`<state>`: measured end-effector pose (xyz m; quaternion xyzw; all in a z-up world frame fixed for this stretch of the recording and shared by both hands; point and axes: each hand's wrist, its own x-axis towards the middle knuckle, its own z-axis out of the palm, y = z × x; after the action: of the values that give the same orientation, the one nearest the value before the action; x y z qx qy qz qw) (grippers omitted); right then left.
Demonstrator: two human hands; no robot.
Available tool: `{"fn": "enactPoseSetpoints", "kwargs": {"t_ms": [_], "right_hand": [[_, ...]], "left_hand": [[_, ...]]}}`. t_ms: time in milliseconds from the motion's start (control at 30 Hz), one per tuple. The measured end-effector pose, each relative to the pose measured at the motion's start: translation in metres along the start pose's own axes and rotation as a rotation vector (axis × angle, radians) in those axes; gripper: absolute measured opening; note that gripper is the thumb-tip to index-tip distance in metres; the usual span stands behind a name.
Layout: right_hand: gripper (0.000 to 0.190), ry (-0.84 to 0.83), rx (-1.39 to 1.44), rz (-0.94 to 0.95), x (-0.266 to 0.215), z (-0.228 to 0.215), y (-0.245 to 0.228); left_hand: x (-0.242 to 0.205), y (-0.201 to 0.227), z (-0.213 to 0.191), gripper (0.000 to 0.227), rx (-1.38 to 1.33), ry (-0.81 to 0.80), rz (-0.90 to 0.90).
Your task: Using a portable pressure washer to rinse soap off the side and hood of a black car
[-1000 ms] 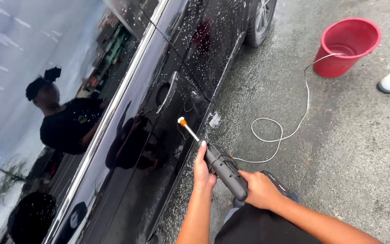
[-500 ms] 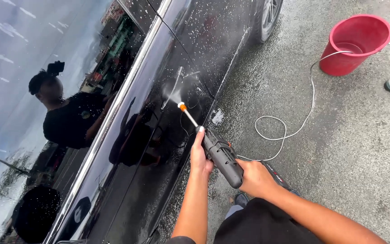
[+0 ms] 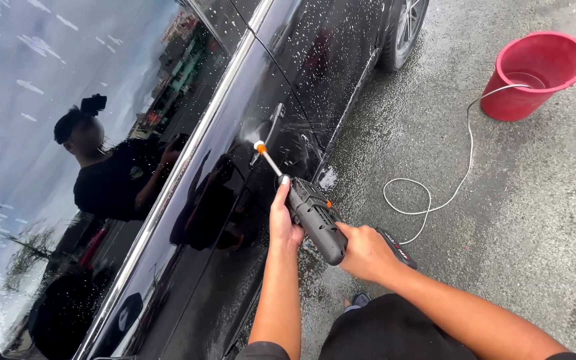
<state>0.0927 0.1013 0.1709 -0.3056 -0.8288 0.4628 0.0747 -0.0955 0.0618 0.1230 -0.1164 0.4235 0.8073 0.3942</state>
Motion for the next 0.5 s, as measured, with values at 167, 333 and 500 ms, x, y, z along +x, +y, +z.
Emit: {"fn": "enactPoseSetpoints", "kwargs": {"t_ms": [167, 333, 500], "right_hand": [[0.023, 0.01, -0.037, -0.036, 0.009, 0.007, 0.001], [0.036, 0.002, 0.028, 0.003, 0.01, 0.007, 0.005], [0.054, -0.012, -0.016, 0.007, 0.014, 0.011, 0.017]], "left_hand": [[-0.003, 0.016, 0.011, 0.026, 0.022, -0.026, 0.004], [0.001, 0.01, 0.012, 0.028, 0.029, -0.042, -0.036], [0.01, 0.005, 0.003, 0.032, 0.012, -0.043, -0.056]]}}
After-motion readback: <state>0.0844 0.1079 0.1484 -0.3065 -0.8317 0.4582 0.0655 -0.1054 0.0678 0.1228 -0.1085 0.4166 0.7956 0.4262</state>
